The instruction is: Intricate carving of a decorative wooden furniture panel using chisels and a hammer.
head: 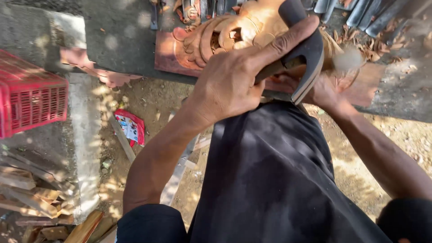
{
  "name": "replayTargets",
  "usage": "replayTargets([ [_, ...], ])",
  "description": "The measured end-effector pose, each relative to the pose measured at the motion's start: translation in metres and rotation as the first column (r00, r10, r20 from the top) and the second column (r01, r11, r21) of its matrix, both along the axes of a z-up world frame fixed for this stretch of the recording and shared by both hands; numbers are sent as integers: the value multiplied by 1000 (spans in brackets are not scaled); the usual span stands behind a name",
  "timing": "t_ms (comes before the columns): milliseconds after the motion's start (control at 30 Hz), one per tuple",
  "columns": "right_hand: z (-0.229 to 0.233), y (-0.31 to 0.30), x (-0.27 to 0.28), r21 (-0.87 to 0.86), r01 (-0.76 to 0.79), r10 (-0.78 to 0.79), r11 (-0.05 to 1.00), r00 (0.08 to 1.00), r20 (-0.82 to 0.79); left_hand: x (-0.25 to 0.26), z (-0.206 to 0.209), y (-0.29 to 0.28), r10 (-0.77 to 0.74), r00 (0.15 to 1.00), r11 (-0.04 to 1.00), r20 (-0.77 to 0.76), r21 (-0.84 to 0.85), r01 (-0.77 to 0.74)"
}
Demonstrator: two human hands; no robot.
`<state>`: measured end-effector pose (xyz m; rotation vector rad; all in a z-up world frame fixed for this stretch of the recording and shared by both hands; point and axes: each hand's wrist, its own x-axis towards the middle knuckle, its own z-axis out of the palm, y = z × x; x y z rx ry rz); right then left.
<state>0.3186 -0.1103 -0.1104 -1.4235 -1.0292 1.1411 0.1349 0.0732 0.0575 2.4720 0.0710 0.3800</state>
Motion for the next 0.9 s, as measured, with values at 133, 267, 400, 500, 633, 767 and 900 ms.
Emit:
replayTargets([
  [133,17,14,1,-78,-56,91,995,808,582,0,4,8,-33,990,996,139,-81,45],
  [267,22,17,-5,-62,-35,67,997,770,634,6,-7,22,-84,985,984,149,-146,106],
  [400,9,7,-13,1,51,-38,999,735,677,12,1,32,-116,983,990,139,-58,125],
  [500,-3,-1,-22,103,150,-176,983,642,746,13,5,37,-156,977,986,148,-43,164],
  [633,-29,-11,-28,160,256,-296,953,685,666,13,-2,43,-217,961,969,173,-80,234],
  [767,-26,-8,-22,136,253,-275,958,668,691,22,-1,45,-276,954,955,117,-77,286],
  [900,-13,-1,-30,-75,345,-185,936,660,728,34,5,47,-348,925,927,154,-93,364],
])
